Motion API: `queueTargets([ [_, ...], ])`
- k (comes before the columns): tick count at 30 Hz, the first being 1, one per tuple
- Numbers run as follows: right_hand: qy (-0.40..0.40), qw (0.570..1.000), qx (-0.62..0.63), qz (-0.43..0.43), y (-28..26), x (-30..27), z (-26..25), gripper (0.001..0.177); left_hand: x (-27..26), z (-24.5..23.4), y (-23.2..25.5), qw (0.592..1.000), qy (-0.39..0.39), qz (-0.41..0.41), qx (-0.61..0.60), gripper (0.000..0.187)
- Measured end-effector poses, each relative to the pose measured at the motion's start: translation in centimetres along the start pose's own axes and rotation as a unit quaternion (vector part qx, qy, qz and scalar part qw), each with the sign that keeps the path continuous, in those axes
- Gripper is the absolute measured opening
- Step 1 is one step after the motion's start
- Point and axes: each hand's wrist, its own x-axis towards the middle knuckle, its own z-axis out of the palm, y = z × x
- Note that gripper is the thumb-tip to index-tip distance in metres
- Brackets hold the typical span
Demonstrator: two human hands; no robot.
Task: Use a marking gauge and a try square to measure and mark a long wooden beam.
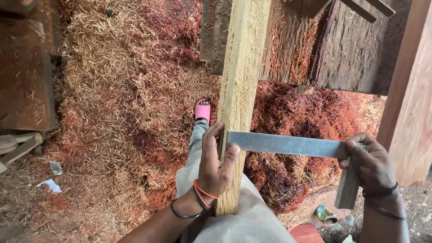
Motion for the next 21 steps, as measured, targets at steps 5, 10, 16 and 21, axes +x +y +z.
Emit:
queueTargets([
  [5,-0.016,0.999,0.005,-0.027,-0.38,-0.12,0.24,0.013,-0.02,0.08,0.02,1.0,0.002,0.007,-0.01,0.061],
  [10,0.016,0.999,-0.034,-0.013,-0.81,-0.24,0.47,0.012,-0.16,0.26,-0.05,1.0,0.006,0.0,-0.012,0.06],
  [16,0.007,0.999,-0.028,-0.02,-0.76,-0.2,0.0,0.012,-0.2,0.29,-0.08,1.0,0.006,-0.006,-0.011,0.058],
  [21,0.022,0.998,-0.05,-0.014,-0.92,-0.45,0.0,0.012,-0.23,0.21,-0.07,0.999,-0.011,-0.021,-0.024,0.059],
])
